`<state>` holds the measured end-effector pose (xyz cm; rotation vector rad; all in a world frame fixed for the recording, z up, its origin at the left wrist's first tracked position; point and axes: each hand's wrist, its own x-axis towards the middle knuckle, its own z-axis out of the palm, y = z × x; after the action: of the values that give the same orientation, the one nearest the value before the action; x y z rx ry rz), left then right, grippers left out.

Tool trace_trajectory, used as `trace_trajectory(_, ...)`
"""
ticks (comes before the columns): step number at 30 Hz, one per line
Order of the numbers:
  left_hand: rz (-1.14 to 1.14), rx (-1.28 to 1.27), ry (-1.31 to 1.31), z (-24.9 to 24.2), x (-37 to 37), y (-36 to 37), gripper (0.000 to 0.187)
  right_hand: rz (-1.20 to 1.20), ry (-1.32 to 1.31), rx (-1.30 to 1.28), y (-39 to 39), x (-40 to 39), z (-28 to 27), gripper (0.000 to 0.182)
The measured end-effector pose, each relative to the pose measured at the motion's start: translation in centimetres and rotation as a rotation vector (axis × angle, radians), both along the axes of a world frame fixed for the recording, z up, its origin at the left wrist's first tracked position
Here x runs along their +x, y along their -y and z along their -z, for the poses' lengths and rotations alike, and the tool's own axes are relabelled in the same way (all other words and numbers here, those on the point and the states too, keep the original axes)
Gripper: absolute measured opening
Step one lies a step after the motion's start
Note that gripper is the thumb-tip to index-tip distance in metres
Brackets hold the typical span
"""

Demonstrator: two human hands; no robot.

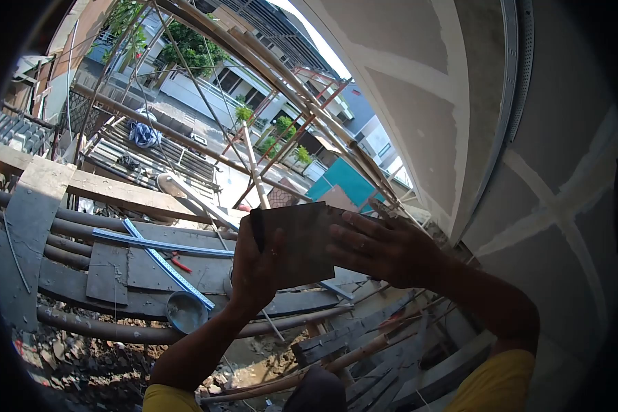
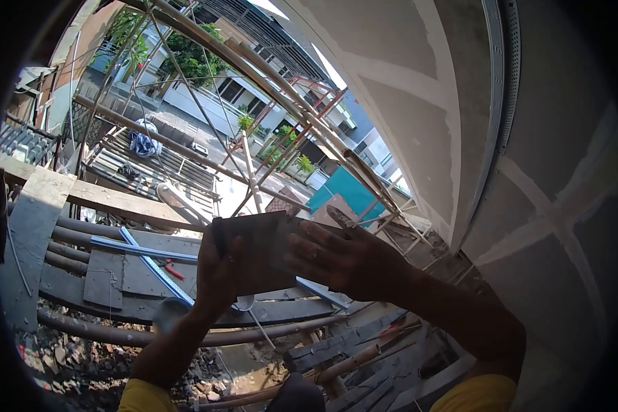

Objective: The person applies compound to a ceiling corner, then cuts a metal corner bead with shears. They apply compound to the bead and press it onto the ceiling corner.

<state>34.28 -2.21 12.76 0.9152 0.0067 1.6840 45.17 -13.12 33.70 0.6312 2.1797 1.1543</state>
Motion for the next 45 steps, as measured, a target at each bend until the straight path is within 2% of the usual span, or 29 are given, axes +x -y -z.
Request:
trace_trajectory(1, -0.001, 0.007, 0.009, 0.1, 0.0, -0.1, 0.031, 0.019, -0.033, -0.030, 0.0, 0.7, 0.8, 0.032)
trace_trajectory(3, -0.139, -0.086, -0.125, 0.7, -0.2, -0.5, 0.038, 0.023, 0.021, -0.073, 0.7, 0.7, 0.8, 0.030)
trace_trajectory(6, -0.145, -0.103, 0.014, 0.4, -1.3, -1.0, 0.037, 0.123, 0.021, -0.043, 1.0, 1.2, -1.1, 0.023)
trace_trajectory(9, -0.097, -0.132, 0.101, 0.8, -0.9, -1.7, 0.037, 0.105, -0.421, 0.192, 0.5, -1.0, -7.4, 0.023)
trace_trajectory(10, -0.067, -0.161, 0.113, 1.0, -0.6, -1.8, 0.037, 0.030, -0.488, 0.328, 0.5, -2.7, -10.0, 0.027)
trace_trajectory(11, -0.063, -0.156, 0.122, 1.4, -0.2, -1.9, 0.037, 0.100, -0.665, 0.460, 0.6, -4.0, -12.7, 0.025)
trace_trajectory(12, -0.068, -0.153, 0.092, 1.7, 0.2, -2.0, 0.038, 0.084, -0.731, 0.584, 1.0, -6.4, -15.3, 0.023)
trace_trajectory(13, -0.072, -0.152, 0.059, 1.8, 0.5, -2.1, 0.038, -0.122, -0.655, 0.700, 0.8, -7.5, -18.0, 0.020)
trace_trajectory(14, -0.067, -0.150, 0.062, 1.8, 0.6, -1.8, 0.038, -0.115, -0.704, 0.868, 0.9, -9.1, -20.4, 0.021)
trace_trajectory(15, -0.045, -0.156, 0.050, 1.6, 0.5, -1.4, 0.038, -0.278, -0.566, 0.961, 0.7, -9.7, -23.6, 0.024)
trace_trajectory(17, -0.021, -0.159, 0.041, 1.6, 0.8, -1.2, 0.038, -0.448, -0.454, 1.117, 0.7, -11.8, -29.0, 0.030)
trace_trajectory(19, 0.022, -0.131, 0.060, 2.0, 1.6, -1.4, 0.042, -0.441, -0.425, 1.168, 1.0, -14.0, -32.7, 0.031)
trace_trajectory(21, 0.021, -0.126, 0.063, 2.4, 2.4, -1.4, 0.044, -0.418, -0.253, 1.411, 1.0, -15.4, -36.4, 0.036)
trace_trajectory(23, 0.019, -0.122, 0.069, 2.5, 2.7, -1.1, 0.047, -0.404, -0.213, 1.420, 0.8, -15.9, -40.6, 0.038)
trace_trajectory(26, 0.064, -0.112, 0.023, 2.1, 2.2, -0.4, 0.050, -0.399, -0.183, 1.412, 0.0, -17.3, -42.2, 0.038)
trace_trajectory(28, 0.025, -0.070, 0.002, 1.9, 2.0, 0.0, 0.049, -0.411, -0.189, 1.394, -0.7, -18.5, -40.6, 0.037)
trace_trajectory(29, 0.024, -0.072, 0.006, 1.9, 2.0, 0.0, 0.049, -0.349, -0.317, 1.408, -1.1, -19.8, -37.9, 0.032)
trace_trajectory(30, 0.053, -0.073, 0.031, 1.9, 2.1, 0.0, 0.049, -0.284, -0.445, 1.419, -1.3, -20.5, -36.5, 0.037)
trace_trajectory(33, 0.087, -0.078, 0.062, 1.5, 1.5, 0.3, 0.049, -0.397, -0.337, 1.457, -2.3, -20.3, -37.1, 0.030)
trace_trajectory(37, 0.015, -0.087, -0.001, 1.7, 1.6, 0.2, 0.046, -0.372, -0.372, 1.512, -3.7, -19.7, -37.5, 0.028)
trace_trajectory(39, 0.016, -0.078, 0.016, 1.8, 1.9, 0.1, 0.044, -0.325, -0.239, 1.492, -4.5, -19.4, -38.5, 0.031)
trace_trajectory(44, 0.025, -0.072, 0.043, 1.6, 1.7, 0.4, 0.038, -0.288, -0.310, 1.513, -6.9, -19.5, -36.5, 0.028)
trace_trajectory(45, 0.036, -0.073, 0.056, 1.5, 1.6, 0.4, 0.037, -0.272, -0.406, 1.460, -7.3, -19.6, -36.3, 0.028)
